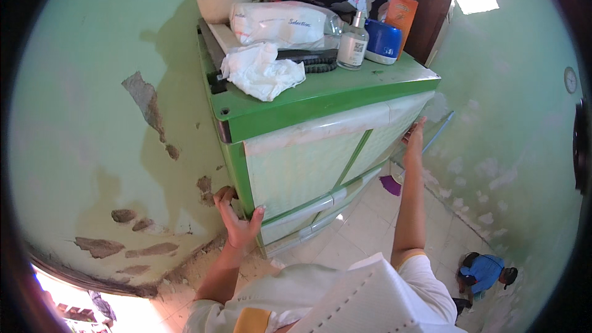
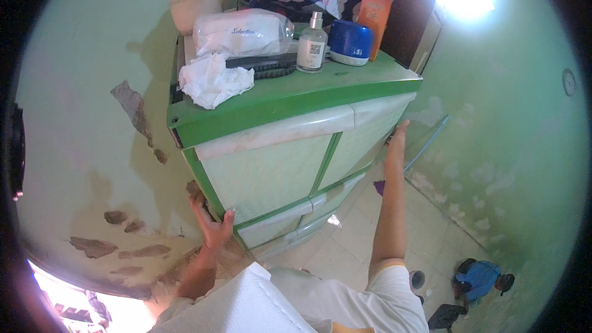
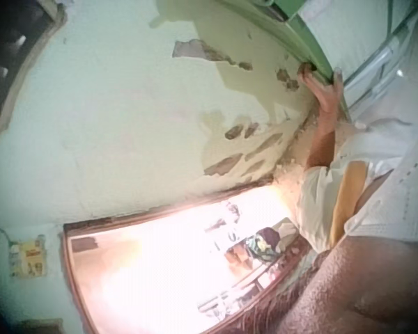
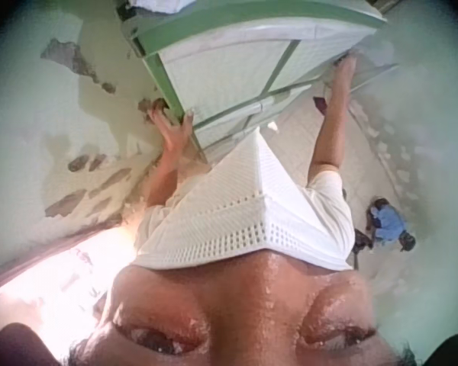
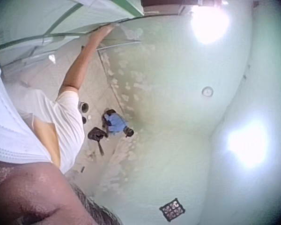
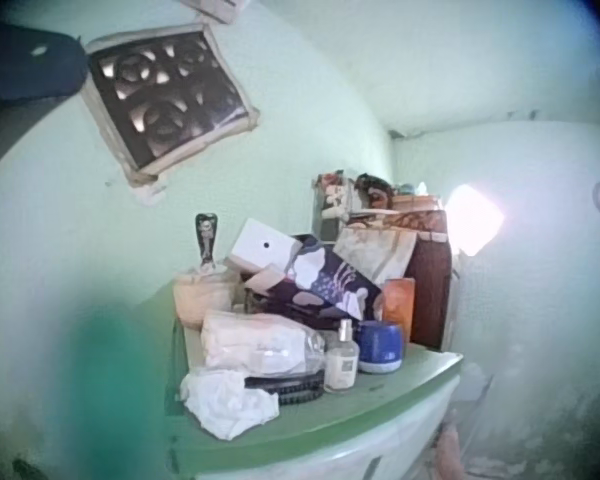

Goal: The person applies white plaster to damaged areas of a wall using a putty knife while holding a container of the plaster.

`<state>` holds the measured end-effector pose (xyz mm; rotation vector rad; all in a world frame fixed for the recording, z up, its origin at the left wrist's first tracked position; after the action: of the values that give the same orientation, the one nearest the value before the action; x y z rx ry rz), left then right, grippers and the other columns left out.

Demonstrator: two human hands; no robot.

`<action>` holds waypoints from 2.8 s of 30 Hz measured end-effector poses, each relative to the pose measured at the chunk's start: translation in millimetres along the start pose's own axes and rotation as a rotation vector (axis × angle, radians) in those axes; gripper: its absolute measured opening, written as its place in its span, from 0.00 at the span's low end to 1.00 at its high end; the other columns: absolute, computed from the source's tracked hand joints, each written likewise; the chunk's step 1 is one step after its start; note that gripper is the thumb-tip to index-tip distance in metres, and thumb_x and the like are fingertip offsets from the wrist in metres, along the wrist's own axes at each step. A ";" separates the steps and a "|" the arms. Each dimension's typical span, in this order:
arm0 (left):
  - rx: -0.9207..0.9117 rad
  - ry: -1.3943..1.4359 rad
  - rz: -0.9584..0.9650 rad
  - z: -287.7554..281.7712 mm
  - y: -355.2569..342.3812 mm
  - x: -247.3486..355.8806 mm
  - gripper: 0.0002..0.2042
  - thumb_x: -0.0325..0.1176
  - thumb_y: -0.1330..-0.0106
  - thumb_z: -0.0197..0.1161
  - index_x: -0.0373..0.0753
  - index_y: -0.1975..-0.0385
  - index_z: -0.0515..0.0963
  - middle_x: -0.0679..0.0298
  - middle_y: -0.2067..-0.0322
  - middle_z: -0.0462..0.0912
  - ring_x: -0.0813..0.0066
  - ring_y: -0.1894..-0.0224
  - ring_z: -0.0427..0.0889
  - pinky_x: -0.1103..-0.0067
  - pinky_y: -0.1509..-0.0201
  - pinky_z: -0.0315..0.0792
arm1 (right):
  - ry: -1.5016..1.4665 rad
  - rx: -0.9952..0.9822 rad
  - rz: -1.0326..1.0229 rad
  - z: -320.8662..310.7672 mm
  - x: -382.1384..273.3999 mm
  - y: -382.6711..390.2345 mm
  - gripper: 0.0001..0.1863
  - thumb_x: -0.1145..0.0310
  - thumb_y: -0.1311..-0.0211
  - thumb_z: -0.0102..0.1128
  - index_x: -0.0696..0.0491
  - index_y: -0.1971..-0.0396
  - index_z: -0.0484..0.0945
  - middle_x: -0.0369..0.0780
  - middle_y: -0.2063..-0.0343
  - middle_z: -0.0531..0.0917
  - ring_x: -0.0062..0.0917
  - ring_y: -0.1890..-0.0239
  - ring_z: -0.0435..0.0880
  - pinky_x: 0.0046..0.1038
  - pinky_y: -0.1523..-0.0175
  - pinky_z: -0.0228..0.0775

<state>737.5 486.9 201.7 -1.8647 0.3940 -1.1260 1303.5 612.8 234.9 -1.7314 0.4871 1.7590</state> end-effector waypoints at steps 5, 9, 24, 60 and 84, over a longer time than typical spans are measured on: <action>0.011 0.007 0.015 3.6 1.6 3.4 0.35 0.46 0.45 0.69 0.28 0.46 0.62 0.48 0.52 0.63 0.54 0.48 0.64 0.60 0.42 0.59 | -0.017 -0.084 0.284 -38.2 -7.0 -74.1 0.45 0.28 0.36 0.33 0.60 0.56 0.79 0.46 0.62 0.84 0.33 0.63 0.82 0.35 0.55 0.72; 0.054 0.073 -0.037 4.8 6.8 -5.8 0.35 0.49 0.43 0.68 0.28 0.46 0.62 0.47 0.51 0.63 0.53 0.47 0.63 0.60 0.41 0.58 | 0.134 0.172 -0.594 -31.7 -234.3 -81.4 0.37 0.36 0.34 0.44 0.60 0.62 0.81 0.43 0.67 0.85 0.27 0.61 0.82 0.30 0.51 0.71; -0.004 -0.121 -0.085 1.8 10.1 -3.0 0.41 0.58 0.38 0.59 0.26 0.40 0.57 0.47 0.45 0.61 0.54 0.42 0.62 0.62 0.36 0.55 | 0.238 -0.536 -0.436 207.6 -382.7 -146.5 0.29 0.54 0.46 0.69 0.56 0.48 0.76 0.41 0.55 0.82 0.29 0.53 0.82 0.34 0.48 0.75; 0.018 -0.073 -0.035 -1.1 -1.4 6.9 0.34 0.48 0.44 0.68 0.26 0.49 0.63 0.45 0.53 0.65 0.50 0.50 0.66 0.61 0.42 0.61 | 0.663 -0.604 -1.541 265.0 -466.3 69.2 0.39 0.58 0.49 0.69 0.53 0.37 0.65 0.49 0.43 0.73 0.39 0.41 0.74 0.35 0.36 0.64; 0.020 -0.157 0.049 -7.7 -5.7 20.1 0.34 0.47 0.45 0.70 0.27 0.49 0.64 0.45 0.55 0.67 0.49 0.52 0.68 0.62 0.46 0.64 | 0.247 -0.081 -1.736 268.6 -472.0 104.4 0.23 0.64 0.39 0.61 0.53 0.45 0.69 0.51 0.54 0.79 0.43 0.53 0.81 0.39 0.48 0.71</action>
<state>740.9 473.0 218.7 -1.9008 0.3356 -0.9408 1009.8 630.0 703.1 -1.4513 -0.8392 0.2862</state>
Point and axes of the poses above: each hand's wrist, its own y-axis away from the middle knuckle, its own z-axis out of the palm, x = y × z, the point moved 9 cm from there along -y, towards the middle knuckle
